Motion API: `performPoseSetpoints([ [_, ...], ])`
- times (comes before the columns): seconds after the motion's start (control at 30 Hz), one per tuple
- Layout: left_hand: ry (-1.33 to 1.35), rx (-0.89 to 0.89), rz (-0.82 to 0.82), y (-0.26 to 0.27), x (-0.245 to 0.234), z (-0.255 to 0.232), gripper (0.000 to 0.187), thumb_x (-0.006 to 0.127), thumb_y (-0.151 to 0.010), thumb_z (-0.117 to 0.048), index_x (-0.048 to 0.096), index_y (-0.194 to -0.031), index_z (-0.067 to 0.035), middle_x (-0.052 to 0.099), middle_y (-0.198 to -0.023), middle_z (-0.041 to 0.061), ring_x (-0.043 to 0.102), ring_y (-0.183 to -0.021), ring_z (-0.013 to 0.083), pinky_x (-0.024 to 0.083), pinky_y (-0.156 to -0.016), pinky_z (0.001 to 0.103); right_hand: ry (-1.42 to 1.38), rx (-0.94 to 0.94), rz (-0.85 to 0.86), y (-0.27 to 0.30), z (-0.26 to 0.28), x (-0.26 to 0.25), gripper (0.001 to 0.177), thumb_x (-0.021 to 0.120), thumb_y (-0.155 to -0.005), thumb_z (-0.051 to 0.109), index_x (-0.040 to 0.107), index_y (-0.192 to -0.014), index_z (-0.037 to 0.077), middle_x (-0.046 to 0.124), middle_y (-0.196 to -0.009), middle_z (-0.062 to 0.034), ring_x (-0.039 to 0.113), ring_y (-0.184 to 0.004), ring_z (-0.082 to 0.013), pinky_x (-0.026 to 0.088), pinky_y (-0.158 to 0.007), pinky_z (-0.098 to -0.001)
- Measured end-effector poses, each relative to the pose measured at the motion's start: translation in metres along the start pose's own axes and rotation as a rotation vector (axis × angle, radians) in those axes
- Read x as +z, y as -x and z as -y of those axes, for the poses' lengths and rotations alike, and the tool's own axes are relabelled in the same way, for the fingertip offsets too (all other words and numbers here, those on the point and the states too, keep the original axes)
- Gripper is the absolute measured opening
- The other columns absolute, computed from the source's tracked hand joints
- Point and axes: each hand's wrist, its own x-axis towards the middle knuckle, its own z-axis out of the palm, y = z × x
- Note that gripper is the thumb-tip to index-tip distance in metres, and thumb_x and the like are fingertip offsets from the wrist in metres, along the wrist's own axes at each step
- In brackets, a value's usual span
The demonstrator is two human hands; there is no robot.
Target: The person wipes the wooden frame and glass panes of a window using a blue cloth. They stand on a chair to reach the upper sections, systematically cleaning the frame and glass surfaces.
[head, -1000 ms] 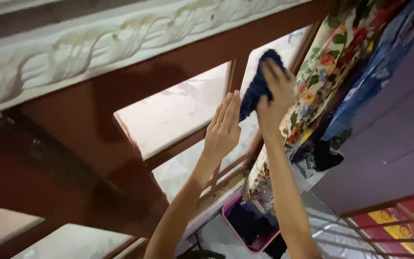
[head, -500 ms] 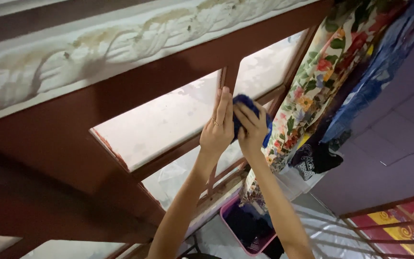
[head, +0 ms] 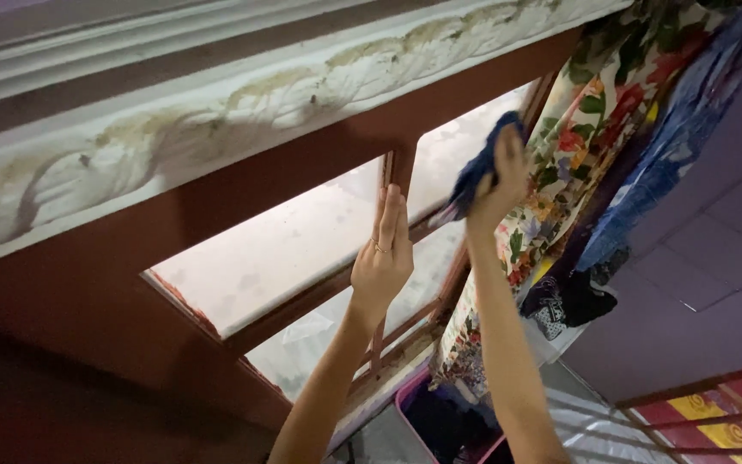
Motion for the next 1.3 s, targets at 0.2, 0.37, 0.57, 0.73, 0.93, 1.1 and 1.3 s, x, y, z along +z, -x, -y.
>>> performPoseSetpoints([
  [0.2, 0.006, 0.011, -0.037, -0.001, 0.009, 0.0, 0.039, 0.038, -0.095, 0.008, 0.067, -0.121, 0.01, 0.059, -0.142, 0.024, 0.065, -0.126, 0.0296, 0.058, -0.094, 0.024, 0.125, 0.042, 0.08, 0.001, 0.018, -0.006, 0.059, 0.054, -0.082, 0.009, 0.067, -0.14, 0.009, 0.061, -0.135, -0.0221, 0.059, -0.121, -0.0429, 0.041, -0.11, -0.0501],
  [0.37, 0.027, -0.004, -0.037, 0.0, 0.013, -0.003, 0.036, 0.04, -0.099, -0.001, 0.069, -0.118, 0.007, 0.061, -0.141, 0.02, 0.066, -0.126, 0.0266, 0.057, -0.092, 0.021, -0.109, -0.041, 0.22, 0.017, 0.107, -0.024, 0.05, 0.042, -0.101, 0.035, 0.072, -0.131, 0.009, 0.065, -0.134, -0.0176, 0.058, -0.126, -0.0409, 0.037, -0.115, -0.0543],
  [0.57, 0.03, 0.02, -0.054, -0.005, 0.018, -0.001, 0.036, 0.039, -0.095, 0.005, 0.07, -0.114, 0.01, 0.061, -0.14, 0.025, 0.065, -0.126, 0.0293, 0.058, -0.09, 0.021, -0.031, -0.161, 0.155, -0.01, 0.02, 0.001, 0.054, 0.035, -0.107, 0.038, 0.067, -0.136, 0.005, 0.062, -0.137, -0.0193, 0.056, -0.129, -0.0415, 0.038, -0.112, -0.0586],
  [0.73, 0.111, -0.018, -0.057, 0.006, 0.024, -0.004, 0.037, 0.039, -0.094, 0.002, 0.068, -0.115, 0.011, 0.06, -0.141, 0.026, 0.065, -0.126, 0.0323, 0.058, -0.095, 0.026, 0.171, 0.03, 0.085, -0.041, -0.014, 0.003, 0.066, 0.049, -0.081, 0.003, 0.062, -0.145, 0.012, 0.061, -0.145, -0.0051, 0.061, -0.125, -0.0317, 0.041, -0.114, -0.0469],
  [0.93, 0.112, -0.025, -0.043, 0.008, 0.026, -0.004, 0.039, 0.038, -0.096, -0.004, 0.068, -0.117, 0.009, 0.059, -0.143, 0.023, 0.064, -0.128, 0.0295, 0.056, -0.098, 0.026, -0.075, -0.07, 0.145, -0.014, 0.098, -0.007, 0.059, 0.03, -0.103, 0.039, 0.074, -0.127, 0.007, 0.068, -0.129, -0.0183, 0.063, -0.123, -0.0403, 0.038, -0.114, -0.0546],
  [1.1, 0.199, -0.049, -0.041, 0.009, 0.025, -0.003, 0.041, 0.038, -0.093, 0.001, 0.067, -0.12, 0.01, 0.056, -0.146, 0.024, 0.061, -0.131, 0.0313, 0.056, -0.099, 0.028, -0.063, -0.104, 0.124, -0.011, 0.082, -0.005, 0.057, 0.032, -0.103, 0.037, 0.076, -0.123, 0.006, 0.07, -0.124, -0.0161, 0.064, -0.116, -0.0428, 0.045, -0.109, -0.0575],
  [1.3, 0.158, -0.048, -0.067, 0.008, 0.026, -0.005, 0.041, 0.038, -0.092, 0.003, 0.067, -0.121, 0.009, 0.056, -0.146, 0.023, 0.061, -0.131, 0.0294, 0.057, -0.099, 0.026, 0.116, 0.032, 0.01, -0.046, -0.002, 0.005, 0.056, 0.043, -0.09, 0.011, 0.065, -0.142, 0.012, 0.066, -0.135, -0.0122, 0.061, -0.123, -0.0372, 0.043, -0.111, -0.0574],
])
